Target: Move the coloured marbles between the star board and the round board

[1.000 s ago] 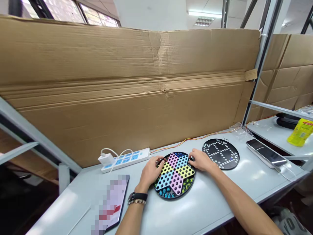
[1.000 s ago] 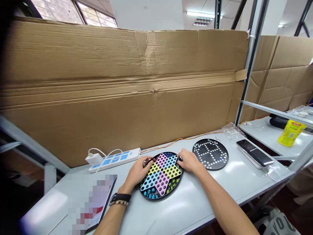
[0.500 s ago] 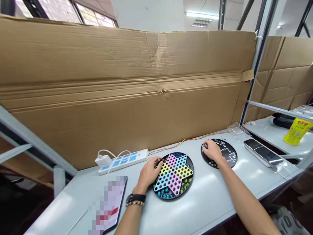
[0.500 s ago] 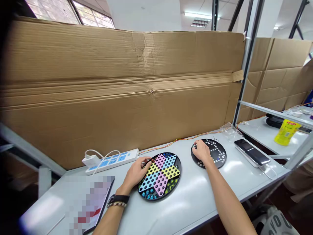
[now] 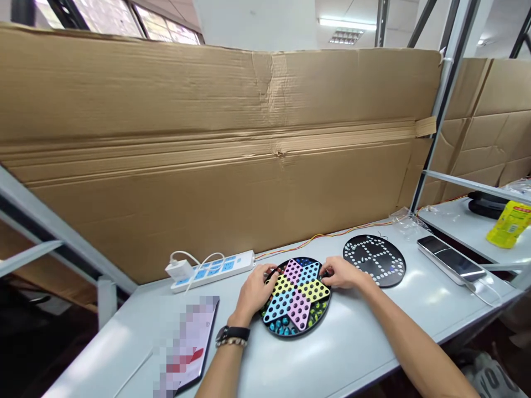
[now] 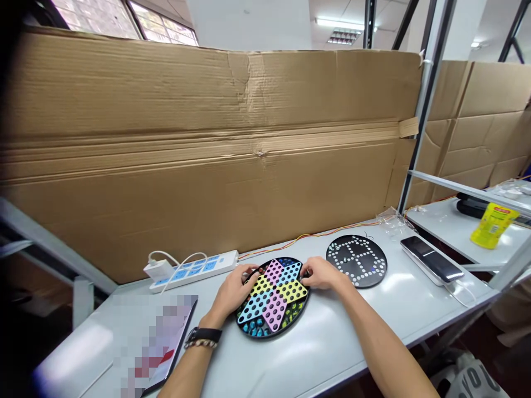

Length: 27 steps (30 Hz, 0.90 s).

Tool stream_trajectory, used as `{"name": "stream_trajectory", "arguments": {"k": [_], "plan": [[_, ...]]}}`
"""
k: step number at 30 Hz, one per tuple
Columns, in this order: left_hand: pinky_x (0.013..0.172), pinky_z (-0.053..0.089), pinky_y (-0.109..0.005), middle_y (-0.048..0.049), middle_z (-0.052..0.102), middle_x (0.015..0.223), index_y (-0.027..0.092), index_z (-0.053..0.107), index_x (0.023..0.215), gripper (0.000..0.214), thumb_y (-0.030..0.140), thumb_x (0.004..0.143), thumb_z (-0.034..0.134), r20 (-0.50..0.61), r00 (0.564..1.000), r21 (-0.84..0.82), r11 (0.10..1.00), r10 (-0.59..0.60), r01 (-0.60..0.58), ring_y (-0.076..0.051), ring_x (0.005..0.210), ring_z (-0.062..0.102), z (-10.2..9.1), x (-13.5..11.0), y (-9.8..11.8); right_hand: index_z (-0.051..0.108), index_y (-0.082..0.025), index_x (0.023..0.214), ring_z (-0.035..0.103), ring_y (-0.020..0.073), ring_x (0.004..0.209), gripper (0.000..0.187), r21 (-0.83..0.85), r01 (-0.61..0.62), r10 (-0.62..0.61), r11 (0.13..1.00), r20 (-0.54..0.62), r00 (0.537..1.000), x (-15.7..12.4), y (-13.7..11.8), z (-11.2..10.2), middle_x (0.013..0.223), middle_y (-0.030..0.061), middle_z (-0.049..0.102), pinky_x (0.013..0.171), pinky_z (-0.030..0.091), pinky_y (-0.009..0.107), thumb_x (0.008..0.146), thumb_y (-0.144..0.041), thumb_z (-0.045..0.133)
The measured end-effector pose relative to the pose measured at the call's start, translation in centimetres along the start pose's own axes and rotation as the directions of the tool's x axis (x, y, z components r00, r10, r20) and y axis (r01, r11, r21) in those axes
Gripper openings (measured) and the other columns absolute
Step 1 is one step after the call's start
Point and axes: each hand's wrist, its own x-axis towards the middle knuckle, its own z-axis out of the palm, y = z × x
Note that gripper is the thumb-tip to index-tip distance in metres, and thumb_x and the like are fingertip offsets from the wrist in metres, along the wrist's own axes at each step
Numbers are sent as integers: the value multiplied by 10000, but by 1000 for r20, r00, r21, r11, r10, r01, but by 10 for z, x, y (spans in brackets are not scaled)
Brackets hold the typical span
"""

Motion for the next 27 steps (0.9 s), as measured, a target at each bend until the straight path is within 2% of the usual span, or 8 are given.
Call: {"name": "stream_trajectory", "arguments": {"k": [4, 7, 10, 14, 17, 20, 24, 27], "plan": [[947, 662, -390, -78, 895, 1256, 291, 858, 1195, 364, 480, 1009, 609, -8, 1000, 0, 1000, 2, -2, -290, 1027, 839, -1, -1, 1, 881, -179, 966, 647, 195, 852, 101, -55, -108, 95, 993, -205, 974, -5, -2, -17, 895, 32, 757, 797, 466, 293, 902, -216, 813], [944, 664, -384, -72, 899, 1245, 295, 858, 1202, 372, 483, 1003, 607, -11, 1000, -2, 1000, 10, -10, -286, 1022, 839, -1, -1, 0, 868, -174, 1084, 696, 230, 965, 173, -116, -287, 225, 951, -380, 897, -12, 7, -31, 1049, 84, 811, 836, 465, 314, 989, -230, 735], [945, 665, -390, -81, 902, 1230, 290, 857, 1201, 381, 486, 999, 601, -12, 1000, -3, 1000, 14, -14, -292, 1031, 837, 0, 0, -1, 866, -201, 1158, 740, 246, 1067, 214, -173, -450, 347, 876, -423, 837, -17, 20, -41, 1190, 111, 845, 859, 460, 305, 1020, -213, 703], [958, 665, -415, -91, 898, 1212, 280, 855, 1213, 412, 505, 991, 590, -20, 1000, -5, 1000, 15, -15, -307, 1040, 838, 1, 1, -2, 872, -221, 1175, 768, 258, 1156, 233, -193, -501, 379, 843, -449, 809, -17, 31, -44, 1290, 126, 856, 897, 485, 296, 1039, -188, 686], [989, 662, -416, -84, 897, 1207, 285, 853, 1200, 406, 511, 989, 589, -28, 999, -13, 1000, 24, -25, -307, 1067, 839, 3, 0, -3, 872, -207, 1227, 778, 259, 1151, 265, -153, -421, 305, 894, -480, 822, -13, 30, -38, 1248, 126, 856, 958, 529, 313, 1060, -208, 667], [994, 660, -407, -75, 900, 1205, 293, 852, 1188, 388, 502, 989, 592, -39, 999, -19, 999, 27, -28, -301, 1067, 842, 4, 1, -4, 868, -190, 1265, 782, 276, 1149, 288, -115, -238, 160, 965, -461, 873, -6, 23, -22, 1236, 126, 850, 1026, 572, 359, 1076, -244, 657], [1014, 659, -409, -79, 907, 1231, 291, 858, 1173, 396, 508, 977, 591, -44, 999, -35, 999, 28, -29, -308, 1100, 847, 5, 2, -5, 860, -230, 1316, 768, 278, 1194, 304, -131, 8, -51, 991, -330, 943, 1, 11, 5, 1340, 119, 845, 1115, 586, 404, 1093, -240, 654], [1027, 661, -414, -87, 914, 1244, 284, 874, 1170, 438, 520, 964, 569, -38, 999, -54, 998, 34, -36, -307, 1072, 844, 5, 2, -4, 855, -267, 1348, 736, 272, 1249, 335, -172, 96, -131, 981, -207, 970, 3, 3, 19, 1412, 97, 842, 1200, 551, 453, 1147, -239, 587]]}}
